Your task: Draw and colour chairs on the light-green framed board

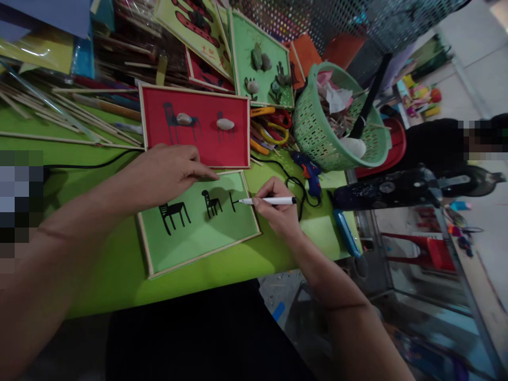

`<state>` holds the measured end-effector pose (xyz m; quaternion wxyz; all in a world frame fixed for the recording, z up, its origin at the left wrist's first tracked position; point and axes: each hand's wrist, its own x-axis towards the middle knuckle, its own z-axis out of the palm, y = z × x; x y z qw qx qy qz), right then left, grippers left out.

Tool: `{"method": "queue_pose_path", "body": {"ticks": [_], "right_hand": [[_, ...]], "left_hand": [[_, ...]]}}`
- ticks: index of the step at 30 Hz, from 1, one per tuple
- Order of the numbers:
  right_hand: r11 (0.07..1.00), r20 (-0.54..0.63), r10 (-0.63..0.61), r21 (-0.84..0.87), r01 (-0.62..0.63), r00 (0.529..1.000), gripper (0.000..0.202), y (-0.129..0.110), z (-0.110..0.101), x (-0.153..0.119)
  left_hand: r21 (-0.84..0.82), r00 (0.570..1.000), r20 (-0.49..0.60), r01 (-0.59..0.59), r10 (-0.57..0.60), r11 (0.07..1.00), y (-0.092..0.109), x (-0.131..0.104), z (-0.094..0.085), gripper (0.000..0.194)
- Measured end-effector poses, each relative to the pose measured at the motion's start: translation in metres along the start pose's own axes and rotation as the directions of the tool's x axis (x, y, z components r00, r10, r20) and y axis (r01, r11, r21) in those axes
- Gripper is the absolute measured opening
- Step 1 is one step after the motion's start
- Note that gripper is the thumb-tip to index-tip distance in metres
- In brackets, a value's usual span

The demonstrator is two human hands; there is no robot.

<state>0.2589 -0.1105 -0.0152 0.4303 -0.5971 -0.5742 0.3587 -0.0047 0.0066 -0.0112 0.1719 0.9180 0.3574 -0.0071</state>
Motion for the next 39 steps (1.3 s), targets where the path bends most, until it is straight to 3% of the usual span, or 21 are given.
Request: {"method": "queue_pose_path", "body": {"ticks": [39], "right_hand": [[0.996,0.066,0.044,0.068,-0.049,0.997,0.016,0.0029,-0.0017,-0.0007]], "left_hand": [[-0.021,1.000,-0.010,-0.012,0.012,1.000,0.0001,-0.0005,-0.0023,0.055]]}}
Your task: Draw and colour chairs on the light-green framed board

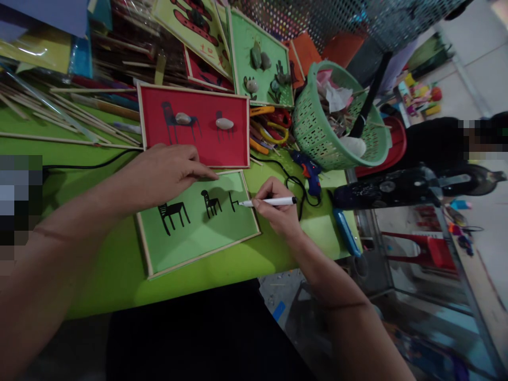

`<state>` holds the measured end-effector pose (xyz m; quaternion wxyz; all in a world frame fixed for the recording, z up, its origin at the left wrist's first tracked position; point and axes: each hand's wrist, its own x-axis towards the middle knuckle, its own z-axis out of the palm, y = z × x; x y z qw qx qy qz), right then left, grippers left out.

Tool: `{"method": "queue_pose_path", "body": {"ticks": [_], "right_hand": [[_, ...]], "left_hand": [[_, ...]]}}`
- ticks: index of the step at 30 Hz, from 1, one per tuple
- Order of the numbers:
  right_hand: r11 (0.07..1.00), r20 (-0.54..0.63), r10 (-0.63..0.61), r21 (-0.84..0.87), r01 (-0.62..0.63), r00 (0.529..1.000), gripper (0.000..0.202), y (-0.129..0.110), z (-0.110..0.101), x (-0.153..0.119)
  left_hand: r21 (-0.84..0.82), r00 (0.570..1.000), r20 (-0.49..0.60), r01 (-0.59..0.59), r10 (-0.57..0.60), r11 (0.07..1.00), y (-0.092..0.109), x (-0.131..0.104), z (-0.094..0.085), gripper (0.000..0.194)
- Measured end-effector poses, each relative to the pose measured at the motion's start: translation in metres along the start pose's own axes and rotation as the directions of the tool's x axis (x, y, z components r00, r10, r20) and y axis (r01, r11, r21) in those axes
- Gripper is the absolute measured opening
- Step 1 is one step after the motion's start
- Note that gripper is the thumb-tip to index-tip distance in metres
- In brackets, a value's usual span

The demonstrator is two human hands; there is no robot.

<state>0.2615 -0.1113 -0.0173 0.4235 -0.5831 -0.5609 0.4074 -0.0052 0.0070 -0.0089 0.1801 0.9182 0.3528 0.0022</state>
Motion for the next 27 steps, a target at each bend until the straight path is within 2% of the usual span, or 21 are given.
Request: {"method": "queue_pose_path", "body": {"ticks": [21,27], "right_hand": [[0.999,0.029,0.010,0.035,-0.011,1.000,0.015,0.005,-0.002,-0.002],[0.994,-0.116,-0.037,0.099,0.048,0.993,0.023,0.014,-0.004,-0.002]], "left_hand": [[0.000,1.000,-0.001,-0.009,0.009,1.000,-0.001,0.000,0.001,0.053],[-0.013,1.000,0.011,0.026,-0.026,1.000,0.001,0.000,0.000,0.050]]}}
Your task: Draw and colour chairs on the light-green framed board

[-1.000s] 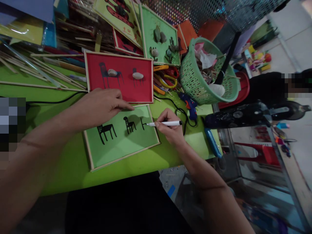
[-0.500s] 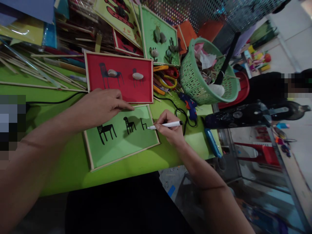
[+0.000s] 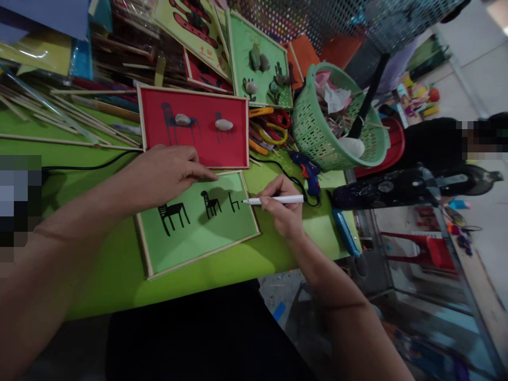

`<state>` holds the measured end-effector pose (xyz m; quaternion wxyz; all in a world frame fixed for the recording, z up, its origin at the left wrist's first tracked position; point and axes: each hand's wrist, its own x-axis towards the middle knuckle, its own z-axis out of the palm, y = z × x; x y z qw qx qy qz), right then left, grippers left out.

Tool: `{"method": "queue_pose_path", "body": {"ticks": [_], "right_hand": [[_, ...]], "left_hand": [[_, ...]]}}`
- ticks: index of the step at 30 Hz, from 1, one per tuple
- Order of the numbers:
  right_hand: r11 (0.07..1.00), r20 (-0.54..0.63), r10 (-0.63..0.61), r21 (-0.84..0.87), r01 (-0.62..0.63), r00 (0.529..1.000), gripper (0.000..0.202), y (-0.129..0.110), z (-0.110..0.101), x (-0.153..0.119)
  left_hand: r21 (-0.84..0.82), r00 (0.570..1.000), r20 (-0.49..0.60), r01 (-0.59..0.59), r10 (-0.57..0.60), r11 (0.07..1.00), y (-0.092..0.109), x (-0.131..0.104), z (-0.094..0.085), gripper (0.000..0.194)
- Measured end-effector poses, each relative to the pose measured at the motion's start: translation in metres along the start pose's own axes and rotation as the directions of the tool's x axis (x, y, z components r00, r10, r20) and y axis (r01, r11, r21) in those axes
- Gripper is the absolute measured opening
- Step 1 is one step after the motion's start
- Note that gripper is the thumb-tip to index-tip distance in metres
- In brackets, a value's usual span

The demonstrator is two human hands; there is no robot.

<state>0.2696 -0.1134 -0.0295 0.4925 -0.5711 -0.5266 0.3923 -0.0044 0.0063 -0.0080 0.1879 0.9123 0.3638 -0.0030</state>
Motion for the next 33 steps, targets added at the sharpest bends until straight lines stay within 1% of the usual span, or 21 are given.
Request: {"method": "queue_pose_path", "body": {"ticks": [2,4,8,12,17,20,22,24,28,33], "right_hand": [[1.000,-0.030,-0.021,0.011,0.022,0.999,0.025,0.000,0.000,0.001],[0.999,-0.035,-0.040,0.014,0.040,0.999,0.025,-0.002,0.001,0.002],[0.998,0.014,-0.060,0.022,0.060,0.998,0.021,-0.005,0.002,0.004],[0.999,0.052,-0.045,-0.019,0.046,0.998,0.021,-0.007,0.002,0.004],[0.999,0.064,-0.037,-0.013,0.038,0.997,0.016,-0.008,0.003,0.003],[0.999,0.047,-0.049,0.004,0.049,0.998,0.018,-0.007,0.004,0.004],[0.999,0.036,-0.051,-0.007,0.051,0.998,0.020,-0.007,0.005,0.004],[0.998,0.025,-0.058,-0.030,0.059,0.998,0.020,-0.008,0.006,0.005],[0.995,0.008,-0.070,-0.065,0.070,0.998,0.021,-0.010,0.007,0.006],[0.993,0.021,-0.075,-0.087,0.076,0.997,0.020,-0.007,0.007,0.008]], "left_hand": [[0.005,1.000,0.005,0.000,0.000,1.000,0.001,0.000,-0.001,0.051],[0.012,1.000,0.004,-0.005,0.005,1.000,0.001,0.000,-0.001,0.052],[0.007,1.000,-0.002,0.000,0.000,1.000,0.000,0.000,0.000,0.051],[0.015,1.000,-0.014,-0.024,0.024,1.000,-0.001,-0.002,0.000,0.051],[0.030,0.998,-0.031,-0.046,0.047,0.998,0.008,-0.009,-0.008,0.053],[0.020,1.000,0.000,-0.016,0.016,1.000,0.011,-0.008,-0.010,0.052],[0.018,0.999,0.041,0.011,-0.012,1.000,0.011,-0.005,-0.009,0.051],[0.022,0.998,0.053,0.027,-0.028,0.999,0.009,-0.002,-0.007,0.050],[0.021,1.000,0.028,0.005,-0.006,1.000,0.005,-0.001,-0.004,0.049],[-0.019,1.000,-0.003,-0.017,0.017,1.000,0.005,-0.004,-0.004,0.049]]}}
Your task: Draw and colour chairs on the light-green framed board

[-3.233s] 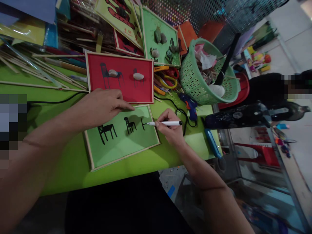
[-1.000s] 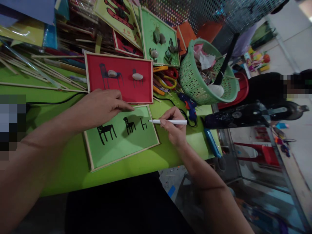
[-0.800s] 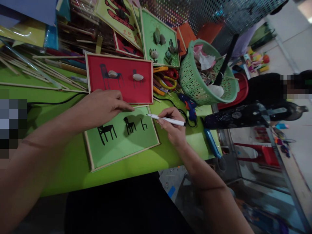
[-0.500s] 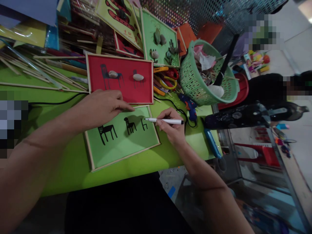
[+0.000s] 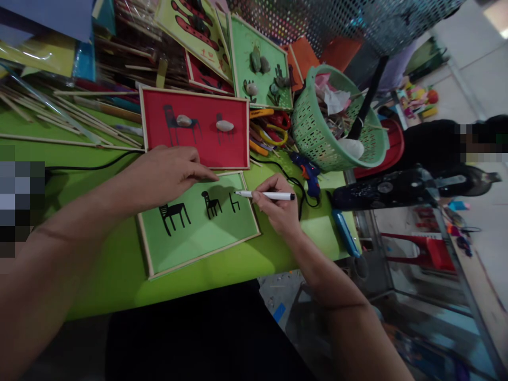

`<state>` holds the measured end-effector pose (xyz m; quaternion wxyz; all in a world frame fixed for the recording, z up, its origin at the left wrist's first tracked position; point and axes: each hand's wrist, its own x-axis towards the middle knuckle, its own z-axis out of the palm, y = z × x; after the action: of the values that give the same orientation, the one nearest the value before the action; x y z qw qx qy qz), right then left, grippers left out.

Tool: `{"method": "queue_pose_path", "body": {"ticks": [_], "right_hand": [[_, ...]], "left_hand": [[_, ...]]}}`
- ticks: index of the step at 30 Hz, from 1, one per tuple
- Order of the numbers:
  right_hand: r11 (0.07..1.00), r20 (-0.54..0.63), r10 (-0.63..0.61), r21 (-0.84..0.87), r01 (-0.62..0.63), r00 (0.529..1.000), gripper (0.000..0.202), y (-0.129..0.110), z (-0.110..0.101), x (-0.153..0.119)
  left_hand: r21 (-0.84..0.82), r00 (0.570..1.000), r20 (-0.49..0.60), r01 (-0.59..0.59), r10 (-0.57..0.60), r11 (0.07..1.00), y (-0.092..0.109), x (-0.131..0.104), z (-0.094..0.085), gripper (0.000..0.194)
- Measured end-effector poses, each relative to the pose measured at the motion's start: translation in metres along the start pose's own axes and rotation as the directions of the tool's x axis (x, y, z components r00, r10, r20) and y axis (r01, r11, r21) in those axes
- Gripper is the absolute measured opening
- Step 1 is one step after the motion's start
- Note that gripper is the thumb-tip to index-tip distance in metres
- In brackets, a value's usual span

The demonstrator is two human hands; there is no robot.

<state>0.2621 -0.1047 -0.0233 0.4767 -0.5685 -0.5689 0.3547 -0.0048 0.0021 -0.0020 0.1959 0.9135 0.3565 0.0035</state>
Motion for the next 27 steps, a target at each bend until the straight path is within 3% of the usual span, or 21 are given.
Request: {"method": "queue_pose_path", "body": {"ticks": [27], "right_hand": [[0.999,0.027,0.008,-0.038,-0.007,1.000,0.019,0.0002,0.0026,0.0024]], "left_hand": [[0.034,0.999,0.026,0.032,-0.033,0.999,-0.0030,0.0050,0.0037,0.050]]}}
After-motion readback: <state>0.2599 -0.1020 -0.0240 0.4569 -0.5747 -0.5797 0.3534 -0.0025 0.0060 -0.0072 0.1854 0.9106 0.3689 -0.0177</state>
